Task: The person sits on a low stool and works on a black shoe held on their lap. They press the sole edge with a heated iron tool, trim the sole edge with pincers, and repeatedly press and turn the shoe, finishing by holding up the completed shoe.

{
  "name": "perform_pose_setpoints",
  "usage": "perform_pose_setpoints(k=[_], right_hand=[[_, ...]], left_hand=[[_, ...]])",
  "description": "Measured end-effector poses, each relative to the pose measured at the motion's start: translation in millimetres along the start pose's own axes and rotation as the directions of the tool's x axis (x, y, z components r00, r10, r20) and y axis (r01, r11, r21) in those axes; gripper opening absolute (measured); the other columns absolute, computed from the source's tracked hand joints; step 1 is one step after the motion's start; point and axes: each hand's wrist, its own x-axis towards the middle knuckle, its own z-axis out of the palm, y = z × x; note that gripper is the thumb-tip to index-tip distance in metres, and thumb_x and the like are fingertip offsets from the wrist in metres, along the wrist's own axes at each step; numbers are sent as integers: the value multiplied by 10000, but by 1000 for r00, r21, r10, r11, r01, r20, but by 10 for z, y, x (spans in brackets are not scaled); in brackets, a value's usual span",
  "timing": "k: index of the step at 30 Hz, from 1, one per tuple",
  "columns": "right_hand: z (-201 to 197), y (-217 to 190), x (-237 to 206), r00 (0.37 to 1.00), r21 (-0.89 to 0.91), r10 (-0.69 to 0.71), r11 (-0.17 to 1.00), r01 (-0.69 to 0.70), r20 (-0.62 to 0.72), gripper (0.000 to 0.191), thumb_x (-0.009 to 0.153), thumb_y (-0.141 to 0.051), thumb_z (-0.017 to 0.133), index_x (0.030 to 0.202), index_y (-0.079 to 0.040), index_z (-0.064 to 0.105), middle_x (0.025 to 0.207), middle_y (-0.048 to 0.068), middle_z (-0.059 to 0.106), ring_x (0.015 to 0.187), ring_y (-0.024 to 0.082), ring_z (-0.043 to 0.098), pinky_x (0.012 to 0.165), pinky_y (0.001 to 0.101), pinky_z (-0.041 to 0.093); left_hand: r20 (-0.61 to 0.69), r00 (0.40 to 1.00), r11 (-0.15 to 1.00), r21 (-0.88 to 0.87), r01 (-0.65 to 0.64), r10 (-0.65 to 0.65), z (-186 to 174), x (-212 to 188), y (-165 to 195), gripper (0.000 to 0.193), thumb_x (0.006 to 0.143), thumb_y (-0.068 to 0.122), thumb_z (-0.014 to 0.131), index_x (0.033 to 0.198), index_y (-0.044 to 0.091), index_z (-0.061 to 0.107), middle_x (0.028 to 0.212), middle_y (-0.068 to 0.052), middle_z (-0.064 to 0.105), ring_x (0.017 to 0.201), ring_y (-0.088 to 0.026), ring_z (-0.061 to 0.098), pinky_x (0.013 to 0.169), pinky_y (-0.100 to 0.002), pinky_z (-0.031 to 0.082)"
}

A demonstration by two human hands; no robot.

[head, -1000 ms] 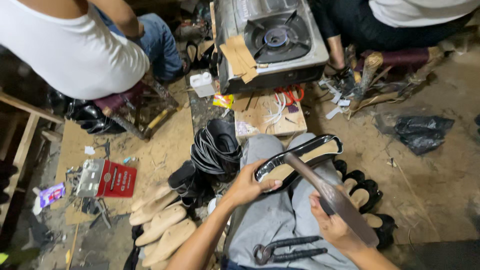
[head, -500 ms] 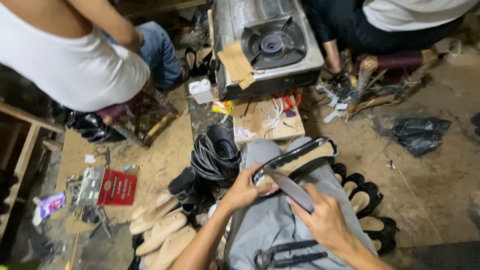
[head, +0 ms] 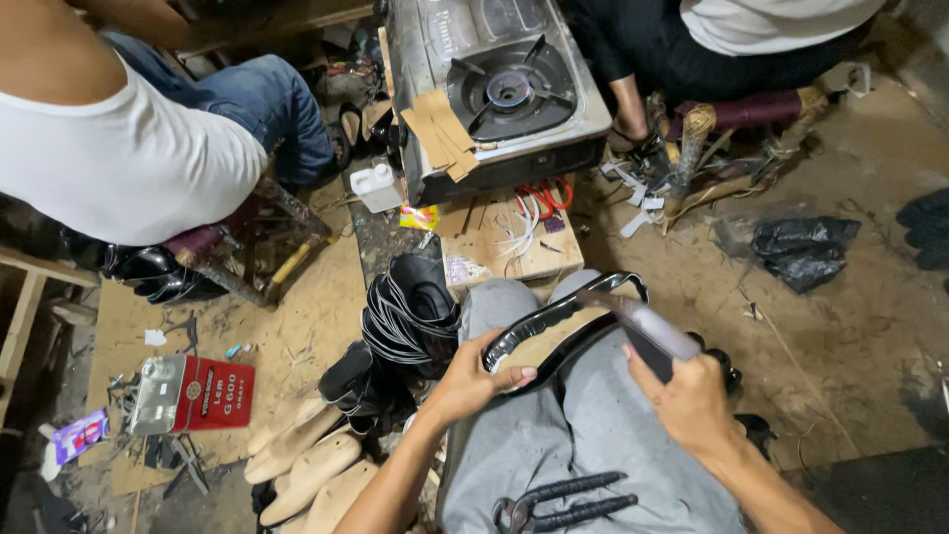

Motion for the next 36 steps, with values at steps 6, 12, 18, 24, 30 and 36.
perform_pose_setpoints(k=[6, 12, 18, 24, 30, 36], right_hand=[[-37, 98, 59, 882, -242, -459, 872, 425, -106, 158, 958, -120, 631, 1049, 2, 675, 789, 209, 667, 657, 331, 636, 608, 422, 505], [187, 12, -108, 995, -9, 93, 996, -94, -36, 281, 830, -229, 779, 978, -19, 664, 663, 131, 667, 531, 253, 626, 516, 377, 494], [343, -113, -110, 974, 32, -212, 977, 210, 83, 296, 765, -185, 787, 981, -46, 641, 683, 143, 666, 603, 321, 672, 543, 398, 516], [402, -133, -133, 906, 85, -321, 947, 310, 277, 313, 742, -80, 710, 1037, -37, 615, 721, 152, 689, 647, 385, 684, 537, 433, 510], [486, 44, -254, 786, 608, -592, 561, 561, -178, 294, 802, -153, 734, 1058, -42, 641, 721, 110, 692, 572, 245, 677, 527, 358, 494], [784, 423, -403, 959, -79, -33, 995, 57, 283, 459, 726, -242, 836, 1120, -77, 669, 740, 224, 724, 748, 448, 714, 619, 494, 547]], left_hand=[[-12, 998, 998, 31, 59, -59, -3, 3, 7, 546, 772, 218, 864, 1229, 1, 657, 989, -11, 744, 888, -80, 651, 825, -252, 545], [7, 999, 999, 24, 32, -33, 7, 4, -11, 535, 790, 247, 890, 1199, -36, 691, 993, -51, 735, 895, -96, 634, 835, -260, 539], [-1, 997, 992, 102, -80, 80, 20, 12, -79, 544, 798, 207, 898, 1244, -19, 682, 1060, -66, 745, 960, -105, 662, 889, -265, 535], [19, 997, 989, -128, 75, -73, 18, 29, -63, 581, 751, 171, 806, 1298, 28, 671, 1059, -36, 742, 892, -101, 661, 775, -291, 566], [-4, 995, 995, 23, 98, -97, 27, 3, -45, 525, 806, 150, 857, 1273, 2, 668, 1045, -56, 765, 908, -96, 678, 843, -263, 567], [-21, 996, 992, -92, 83, -85, 5, 24, -48, 569, 778, 172, 826, 1293, 9, 645, 1041, -41, 726, 872, -91, 645, 780, -286, 565]])
